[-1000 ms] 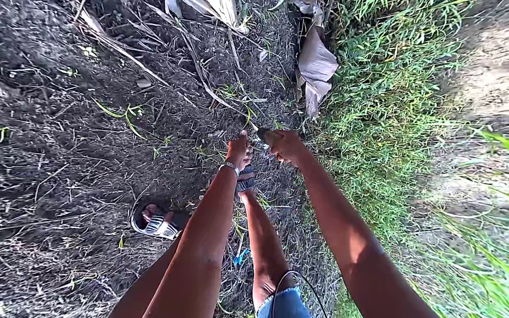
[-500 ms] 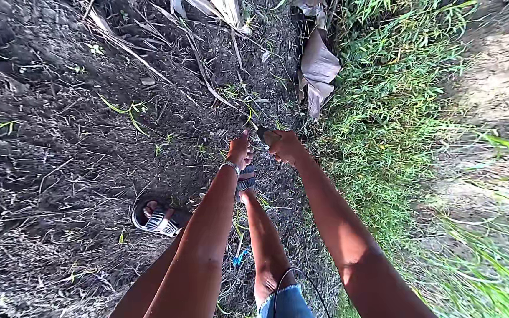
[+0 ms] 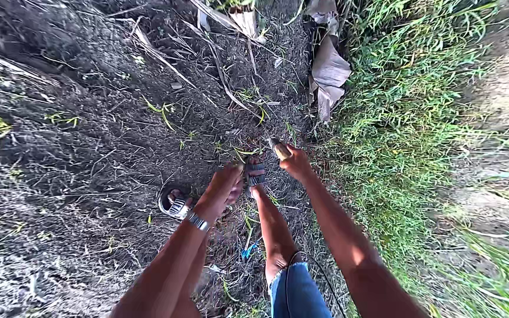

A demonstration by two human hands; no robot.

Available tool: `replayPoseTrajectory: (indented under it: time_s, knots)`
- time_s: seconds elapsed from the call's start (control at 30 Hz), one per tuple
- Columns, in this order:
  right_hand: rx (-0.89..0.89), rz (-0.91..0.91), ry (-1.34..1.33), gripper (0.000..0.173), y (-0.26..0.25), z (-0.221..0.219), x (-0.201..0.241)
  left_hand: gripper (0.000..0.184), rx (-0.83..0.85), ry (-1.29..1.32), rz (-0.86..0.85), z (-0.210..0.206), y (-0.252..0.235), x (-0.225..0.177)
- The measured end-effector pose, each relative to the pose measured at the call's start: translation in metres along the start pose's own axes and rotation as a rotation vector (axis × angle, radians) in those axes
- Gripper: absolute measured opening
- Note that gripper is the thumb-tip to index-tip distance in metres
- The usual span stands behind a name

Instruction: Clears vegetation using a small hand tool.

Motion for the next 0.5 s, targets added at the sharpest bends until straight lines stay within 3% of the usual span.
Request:
replayPoseTrajectory:
  time_s: [0.13,0.2,0.33,0.5]
  knots:
    - [-0.011,-0.058,0.018,0.070,0.047,0.020,0.009,0.042,-0.039,0.211,-0.097,0.035,0.112,-0.001]
    - [-0.067,-0.005,-0.029,0.068,0.055,0.031,0.015,0.042,-0.062,0.330,-0.191,0.044,0.138,0.000]
    - [-0.096,-0.117,-0.015,0.064,0.020,0.035,0.021,0.041,-0.123,0.533,-0.196,0.052,0.117,0.017]
    - [-0.132,-0.096,-0.018,0.061,-0.044,0.030,0.039,0.045,0.037,0.525,-0.223,0.038,0.109,0.005]
Point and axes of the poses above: each hand's wrist, its own y-axis away from the middle knuckle, its own z-axis out of the back of the hand, x = y × z, the point moved 10 cm from there along -y, towards the middle knuckle, and after that the axes turned 2 degrees about -z, right-handed, at the moved point
